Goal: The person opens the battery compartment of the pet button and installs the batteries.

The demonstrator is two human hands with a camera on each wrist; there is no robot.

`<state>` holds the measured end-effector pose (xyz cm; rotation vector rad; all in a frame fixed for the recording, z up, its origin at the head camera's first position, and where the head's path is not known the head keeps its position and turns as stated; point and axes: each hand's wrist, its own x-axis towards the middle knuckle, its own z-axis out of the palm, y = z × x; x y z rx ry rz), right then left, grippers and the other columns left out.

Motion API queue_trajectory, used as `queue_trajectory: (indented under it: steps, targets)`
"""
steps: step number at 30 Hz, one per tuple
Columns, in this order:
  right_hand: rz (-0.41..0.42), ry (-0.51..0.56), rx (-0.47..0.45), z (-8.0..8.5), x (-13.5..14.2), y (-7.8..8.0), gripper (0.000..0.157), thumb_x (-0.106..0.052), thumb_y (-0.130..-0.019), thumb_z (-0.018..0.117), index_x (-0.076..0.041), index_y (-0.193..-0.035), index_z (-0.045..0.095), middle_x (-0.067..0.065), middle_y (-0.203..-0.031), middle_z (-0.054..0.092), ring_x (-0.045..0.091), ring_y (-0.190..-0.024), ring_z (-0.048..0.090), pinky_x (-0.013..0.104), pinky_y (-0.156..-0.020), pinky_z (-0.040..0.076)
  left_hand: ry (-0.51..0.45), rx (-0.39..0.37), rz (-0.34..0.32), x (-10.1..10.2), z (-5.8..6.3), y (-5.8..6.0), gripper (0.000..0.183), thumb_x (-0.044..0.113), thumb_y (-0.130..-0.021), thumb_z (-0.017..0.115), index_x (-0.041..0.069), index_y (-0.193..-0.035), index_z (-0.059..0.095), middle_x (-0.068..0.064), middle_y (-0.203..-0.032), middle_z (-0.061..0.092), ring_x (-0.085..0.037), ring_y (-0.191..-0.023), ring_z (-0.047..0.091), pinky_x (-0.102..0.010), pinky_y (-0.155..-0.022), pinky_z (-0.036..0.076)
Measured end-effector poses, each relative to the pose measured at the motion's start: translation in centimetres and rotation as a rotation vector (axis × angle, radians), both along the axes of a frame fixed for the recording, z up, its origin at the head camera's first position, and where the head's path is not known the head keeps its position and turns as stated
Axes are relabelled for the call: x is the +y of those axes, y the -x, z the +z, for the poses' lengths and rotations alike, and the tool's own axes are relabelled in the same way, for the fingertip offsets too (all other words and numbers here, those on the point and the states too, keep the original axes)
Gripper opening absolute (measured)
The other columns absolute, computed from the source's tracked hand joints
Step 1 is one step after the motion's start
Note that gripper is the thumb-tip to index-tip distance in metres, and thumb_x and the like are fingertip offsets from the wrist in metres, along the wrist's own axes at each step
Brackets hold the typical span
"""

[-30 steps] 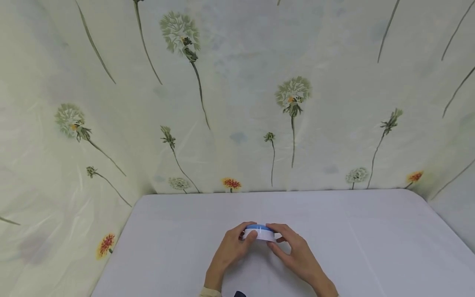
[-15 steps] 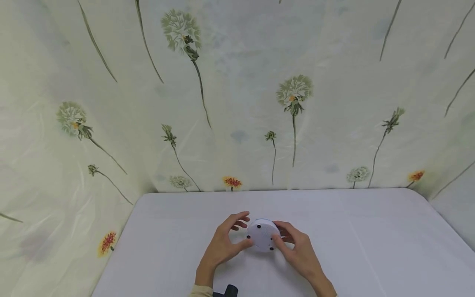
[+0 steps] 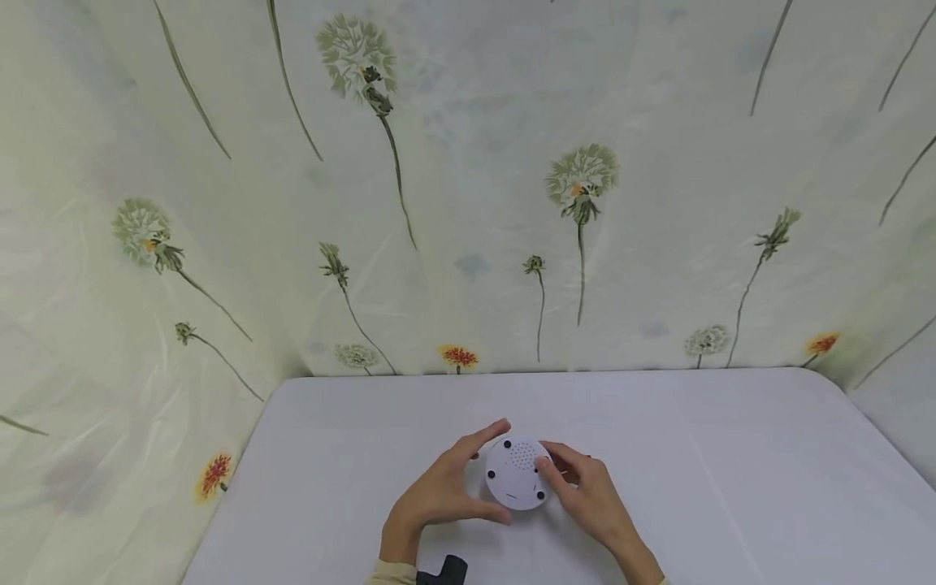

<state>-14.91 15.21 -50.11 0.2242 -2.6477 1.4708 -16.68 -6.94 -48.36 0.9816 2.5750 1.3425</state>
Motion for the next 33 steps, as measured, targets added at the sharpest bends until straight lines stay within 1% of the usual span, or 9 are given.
queue_trajectory:
  steps: [6, 11, 17, 20, 23, 25, 28, 30, 33]
  targets:
    - [0.023, 0.001, -0.033, -0.1, 0.0, 0.0, 0.033, -0.044, -0.083, 0.055, -0.022, -0.106, 0.063, -0.011, -0.095, 0.065, 0.0, -0.083, 0.059, 0.016, -0.074, 0.049, 0.05, -0.071, -0.054, 0.4, -0.3, -0.2, 0.119, 0.046, -0.049, 0.081, 0.036, -0.14, 0.006, 0.016, -0.143, 0.026, -0.003, -0.132, 0.024, -0.035, -0.104, 0.031]
    - [0.036, 0.004, -0.038, -0.2, 0.0, -0.1, 0.03, -0.046, -0.083, 0.054, -0.026, -0.104, 0.063, -0.011, -0.099, 0.065, 0.001, -0.091, 0.06, 0.017, -0.079, 0.048, 0.084, -0.101, -0.054, 0.7, -0.6, -0.2, 0.122, 0.039, -0.05, 0.083, 0.038, -0.14, 0.001, 0.018, -0.142, 0.025, -0.004, -0.133, 0.023, -0.04, -0.106, 0.027]
    - [0.037, 0.025, -0.074, -0.4, -0.1, 0.1, 0.027, -0.047, -0.082, 0.055, -0.03, -0.101, 0.062, -0.01, -0.1, 0.065, 0.001, -0.092, 0.06, 0.016, -0.079, 0.047, 0.103, -0.077, -0.017, 0.5, -0.7, -0.1, 0.112, 0.037, -0.054, 0.082, 0.039, -0.139, 0.009, 0.018, -0.142, 0.027, -0.006, -0.131, 0.028, -0.039, -0.105, 0.029]
    - [0.049, 0.036, -0.087, -0.4, -0.2, 0.1, 0.026, -0.047, -0.082, 0.054, -0.03, -0.1, 0.061, -0.01, -0.095, 0.065, 0.001, -0.088, 0.06, 0.017, -0.078, 0.048, 0.096, -0.055, -0.003, 0.4, -0.8, -0.1, 0.104, 0.041, -0.055, 0.081, 0.038, -0.138, 0.017, 0.019, -0.14, 0.028, -0.006, -0.127, 0.034, -0.037, -0.101, 0.035]
    - [0.072, 0.016, -0.103, -0.4, 0.0, 0.1, 0.028, -0.048, -0.082, 0.053, -0.032, -0.105, 0.058, -0.009, -0.093, 0.065, 0.0, -0.084, 0.06, 0.018, -0.077, 0.049, 0.078, -0.053, 0.009, 0.3, -0.9, -0.1, 0.099, 0.046, -0.055, 0.079, 0.038, -0.136, 0.023, 0.02, -0.138, 0.032, -0.006, -0.119, 0.042, -0.033, -0.096, 0.04]
    - [0.091, -0.006, -0.105, -0.2, 0.2, 0.0, 0.032, -0.048, -0.083, 0.052, -0.033, -0.111, 0.055, -0.01, -0.097, 0.064, 0.0, -0.084, 0.06, 0.018, -0.077, 0.049, 0.084, -0.055, 0.037, 0.2, -1.1, 0.0, 0.099, 0.051, -0.053, 0.077, 0.039, -0.135, 0.025, 0.021, -0.136, 0.034, -0.005, -0.112, 0.046, -0.032, -0.092, 0.042]
    - [0.145, -0.028, -0.083, 0.0, 0.8, -0.1, 0.04, -0.046, -0.083, 0.054, -0.037, -0.121, 0.046, -0.01, -0.109, 0.059, 0.003, -0.091, 0.06, 0.02, -0.078, 0.049, 0.085, -0.066, 0.087, 0.2, -1.5, 0.1, 0.098, 0.054, -0.051, 0.077, 0.039, -0.134, 0.027, 0.023, -0.132, 0.038, -0.005, -0.108, 0.048, -0.032, -0.091, 0.043]
    - [0.198, -0.033, -0.059, 0.2, 1.1, -0.2, 0.05, -0.044, -0.081, 0.057, -0.038, -0.127, 0.04, -0.011, -0.119, 0.053, 0.006, -0.099, 0.058, 0.023, -0.081, 0.048, 0.073, -0.07, 0.111, 0.1, -1.9, 0.3, 0.098, 0.053, -0.051, 0.078, 0.039, -0.134, 0.028, 0.023, -0.13, 0.04, -0.005, -0.107, 0.048, -0.032, -0.091, 0.043]
    - [0.292, -0.037, -0.028, 0.3, 1.4, -0.3, 0.067, -0.043, -0.076, 0.064, -0.036, -0.133, 0.03, -0.01, -0.129, 0.045, 0.012, -0.11, 0.052, 0.027, -0.084, 0.048, 0.039, -0.062, 0.121, 0.1, -2.5, 0.5, 0.097, 0.053, -0.051, 0.077, 0.035, -0.134, 0.031, 0.022, -0.128, 0.043, -0.005, -0.109, 0.049, -0.034, -0.091, 0.043]
